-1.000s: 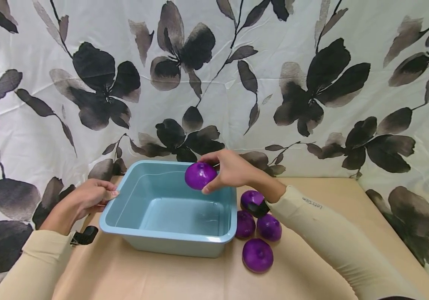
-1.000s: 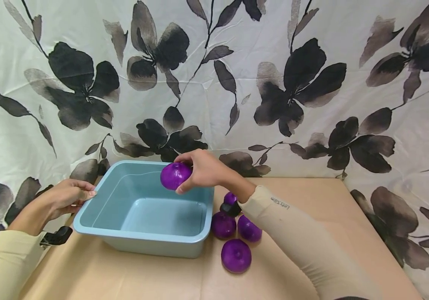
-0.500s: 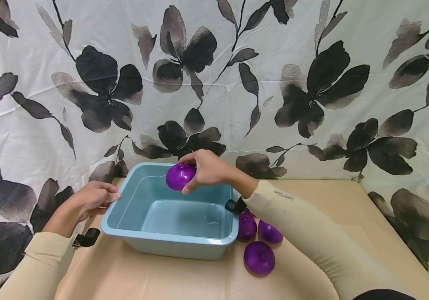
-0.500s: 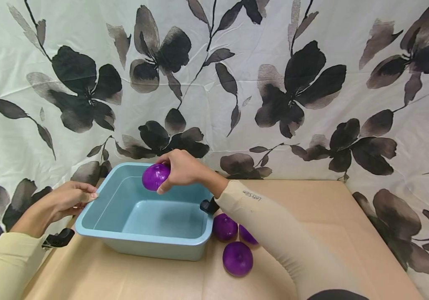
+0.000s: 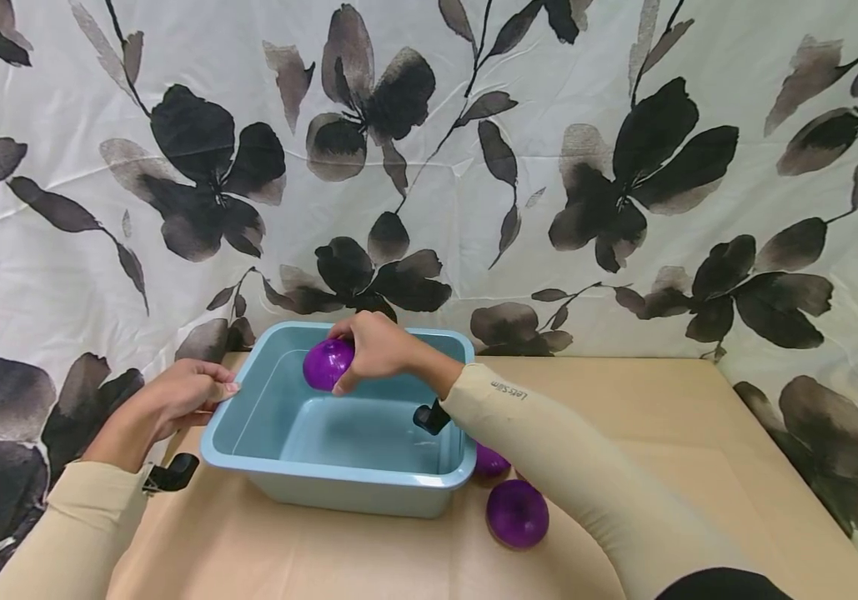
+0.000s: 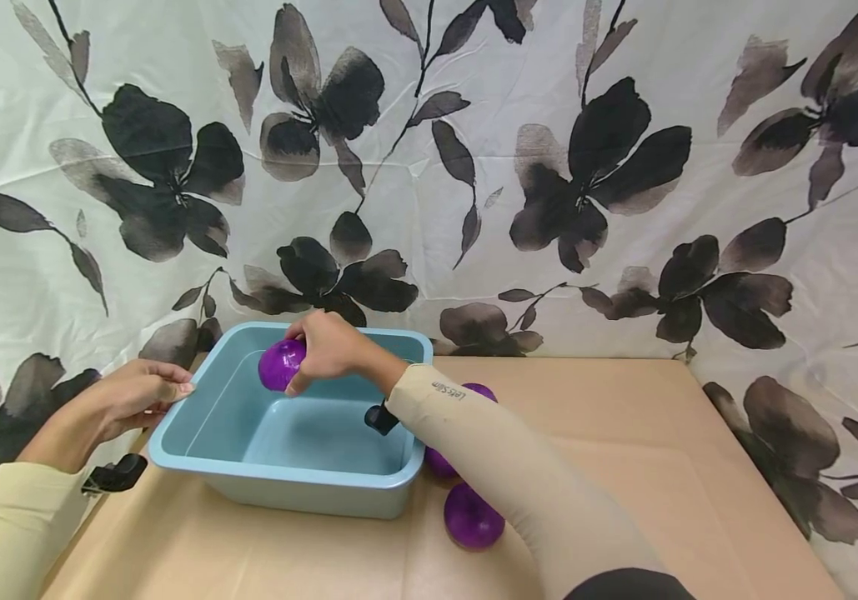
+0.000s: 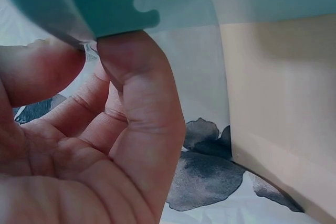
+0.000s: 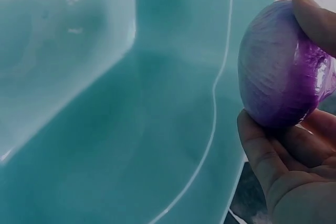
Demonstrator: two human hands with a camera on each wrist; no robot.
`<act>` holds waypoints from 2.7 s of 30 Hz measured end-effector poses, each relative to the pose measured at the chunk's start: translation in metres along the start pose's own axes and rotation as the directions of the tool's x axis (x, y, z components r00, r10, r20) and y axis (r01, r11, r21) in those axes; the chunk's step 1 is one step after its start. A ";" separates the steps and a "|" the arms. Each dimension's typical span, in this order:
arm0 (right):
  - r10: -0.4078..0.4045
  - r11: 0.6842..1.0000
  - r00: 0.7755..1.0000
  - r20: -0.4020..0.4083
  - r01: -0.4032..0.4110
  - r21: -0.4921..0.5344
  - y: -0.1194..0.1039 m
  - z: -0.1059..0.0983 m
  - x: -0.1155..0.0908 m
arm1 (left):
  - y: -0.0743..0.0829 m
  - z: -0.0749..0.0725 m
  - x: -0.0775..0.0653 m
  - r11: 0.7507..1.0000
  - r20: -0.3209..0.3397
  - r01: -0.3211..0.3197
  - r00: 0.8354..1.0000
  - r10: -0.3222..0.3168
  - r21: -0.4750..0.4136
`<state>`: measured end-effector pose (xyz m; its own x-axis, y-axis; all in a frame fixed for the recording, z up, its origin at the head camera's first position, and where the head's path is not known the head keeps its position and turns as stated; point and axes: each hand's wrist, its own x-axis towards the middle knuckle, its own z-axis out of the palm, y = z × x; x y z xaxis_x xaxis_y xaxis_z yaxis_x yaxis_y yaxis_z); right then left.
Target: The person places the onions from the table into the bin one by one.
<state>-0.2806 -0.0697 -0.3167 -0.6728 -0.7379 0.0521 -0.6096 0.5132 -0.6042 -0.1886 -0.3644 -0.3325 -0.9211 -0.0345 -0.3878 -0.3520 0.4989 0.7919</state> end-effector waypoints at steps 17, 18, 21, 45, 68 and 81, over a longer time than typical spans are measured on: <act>0.069 0.997 0.998 0.014 -0.068 -0.034 0.000 0.036 0.037 | 0.000 -0.004 0.001 1.000 0.009 0.004 1.000 -0.004 0.006; 0.073 0.997 0.997 0.017 -0.072 -0.042 0.001 0.037 0.038 | 0.000 -0.004 0.001 1.000 0.009 0.005 1.000 -0.005 0.006; 0.071 0.993 0.997 0.016 -0.069 -0.093 0.003 0.041 0.045 | 0.002 -0.006 0.001 1.000 0.010 -0.001 1.000 0.001 0.002; 0.193 0.956 0.964 0.184 -0.142 -0.257 0.007 0.080 0.059 | 0.001 -0.007 0.001 0.999 -0.015 0.014 1.000 -0.014 0.030; 0.123 0.964 0.930 0.346 -0.029 -0.264 -0.008 -0.004 0.017 | 0.003 -0.002 0.005 0.999 -0.004 0.014 1.000 -0.014 0.033; -0.021 1.000 0.995 0.100 0.019 0.016 0.013 -0.056 -0.087 | -0.001 -0.009 0.000 0.997 0.007 0.031 0.999 -0.031 0.072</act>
<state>-0.2540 0.0257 -0.2844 -0.6147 -0.7886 -0.0151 -0.6156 0.4917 -0.6158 -0.1898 -0.3729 -0.3287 -0.9084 -0.0440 -0.4158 -0.3674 0.5586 0.7436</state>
